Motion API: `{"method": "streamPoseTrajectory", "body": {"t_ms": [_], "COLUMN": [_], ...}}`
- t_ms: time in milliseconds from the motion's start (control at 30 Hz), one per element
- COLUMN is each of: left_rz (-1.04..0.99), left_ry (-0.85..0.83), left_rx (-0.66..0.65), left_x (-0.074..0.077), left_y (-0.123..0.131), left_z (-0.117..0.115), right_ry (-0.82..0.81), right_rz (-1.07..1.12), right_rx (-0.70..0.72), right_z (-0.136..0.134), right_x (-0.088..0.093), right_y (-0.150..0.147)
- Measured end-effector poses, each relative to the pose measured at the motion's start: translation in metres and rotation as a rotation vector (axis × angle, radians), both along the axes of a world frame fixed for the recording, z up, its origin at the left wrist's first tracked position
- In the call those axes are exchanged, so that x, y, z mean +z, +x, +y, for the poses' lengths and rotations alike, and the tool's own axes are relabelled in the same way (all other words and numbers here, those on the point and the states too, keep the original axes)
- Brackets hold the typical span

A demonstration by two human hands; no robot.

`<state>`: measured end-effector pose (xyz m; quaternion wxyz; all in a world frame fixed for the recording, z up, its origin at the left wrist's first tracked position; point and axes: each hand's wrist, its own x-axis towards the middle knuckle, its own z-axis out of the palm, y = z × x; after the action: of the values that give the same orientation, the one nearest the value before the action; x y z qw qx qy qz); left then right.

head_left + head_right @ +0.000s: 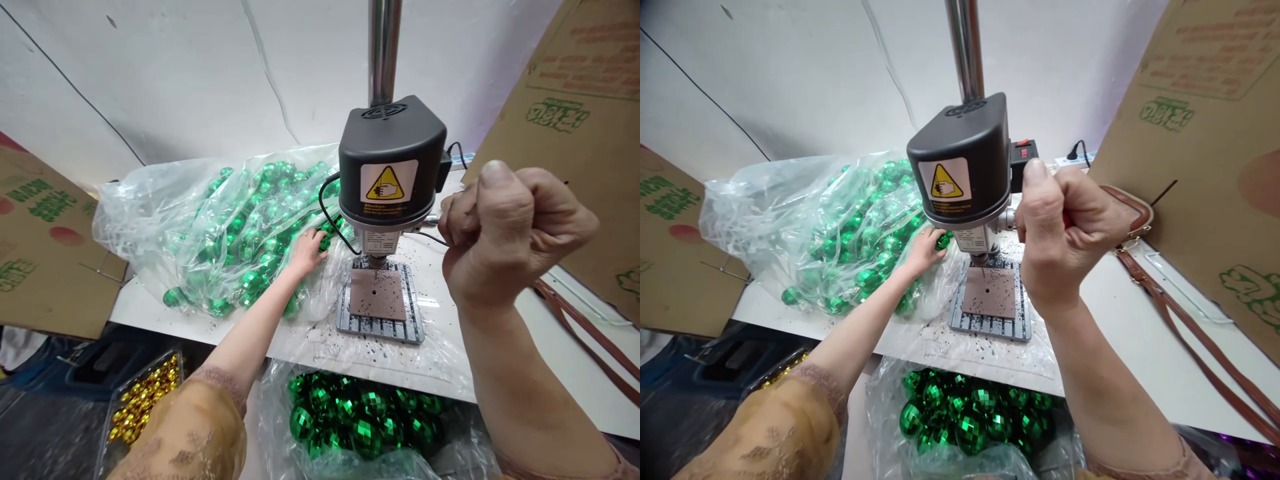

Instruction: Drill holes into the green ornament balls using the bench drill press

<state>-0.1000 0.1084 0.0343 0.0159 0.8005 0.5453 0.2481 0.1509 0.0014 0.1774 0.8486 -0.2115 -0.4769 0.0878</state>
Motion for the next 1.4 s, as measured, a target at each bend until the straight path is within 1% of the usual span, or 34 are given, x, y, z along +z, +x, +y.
{"method": "streamPoseTrajectory", "body": {"t_ms": [67,133,233,300,400,467,533,633,700,800,867,1000,1133,1300,1400], "left_rz": [-0.218,-0.414,-0.581,-0.661,-0.763,-0.807,-0.824,-0.838,-0.867,-0.91,-0.914,-0.894,-0.854,-0.757,-0.745], "left_ry": [0.089,0.142,0.107,0.021,-0.145,-0.236,-0.294,-0.34,-0.363,-0.401,-0.423,-0.43,-0.398,-0.321,-0.282], "left_rx": [0.007,0.001,-0.049,-0.11,-0.174,-0.159,-0.133,-0.113,-0.114,-0.153,-0.181,-0.205,-0.177,-0.123,-0.151], "left_x": [0.007,0.014,0.019,0.014,-0.004,-0.018,-0.029,-0.037,-0.038,-0.038,-0.038,-0.038,-0.04,-0.04,-0.039], "left_y": [0.001,0.005,0.019,0.031,0.051,0.061,0.067,0.07,0.07,0.07,0.071,0.073,0.078,0.086,0.093], "left_z": [-0.02,-0.046,-0.088,-0.112,-0.132,-0.135,-0.131,-0.119,-0.112,-0.105,-0.103,-0.101,-0.101,-0.106,-0.111], "right_ry": [0.002,0.012,0.027,0.028,0.028,0.008,-0.036,-0.085,-0.09,-0.107,-0.134,-0.096,-0.096,-0.129,-0.124], "right_rz": [-0.007,-0.011,-0.014,-0.008,-0.004,-0.024,-0.06,-0.107,-0.105,-0.085,-0.083,-0.059,-0.043,-0.069,-0.069], "right_rx": [0.004,0.015,0.021,0.016,0.005,-0.008,-0.042,-0.115,-0.117,-0.088,-0.08,-0.011,0.025,0.001,0.001], "right_z": [0.0,0.0,0.0,0.0,0.0,0.001,0.003,0.004,0.004,0.003,0.002,0.002,0.003,0.003,0.003], "right_x": [0.0,0.0,-0.001,-0.001,-0.002,-0.004,-0.006,-0.009,-0.009,-0.007,-0.003,0.006,0.012,0.014,0.014], "right_y": [0.0,0.0,0.0,0.0,0.0,0.001,0.002,0.003,0.002,0.001,0.0,0.0,0.0,0.001,0.001]}}
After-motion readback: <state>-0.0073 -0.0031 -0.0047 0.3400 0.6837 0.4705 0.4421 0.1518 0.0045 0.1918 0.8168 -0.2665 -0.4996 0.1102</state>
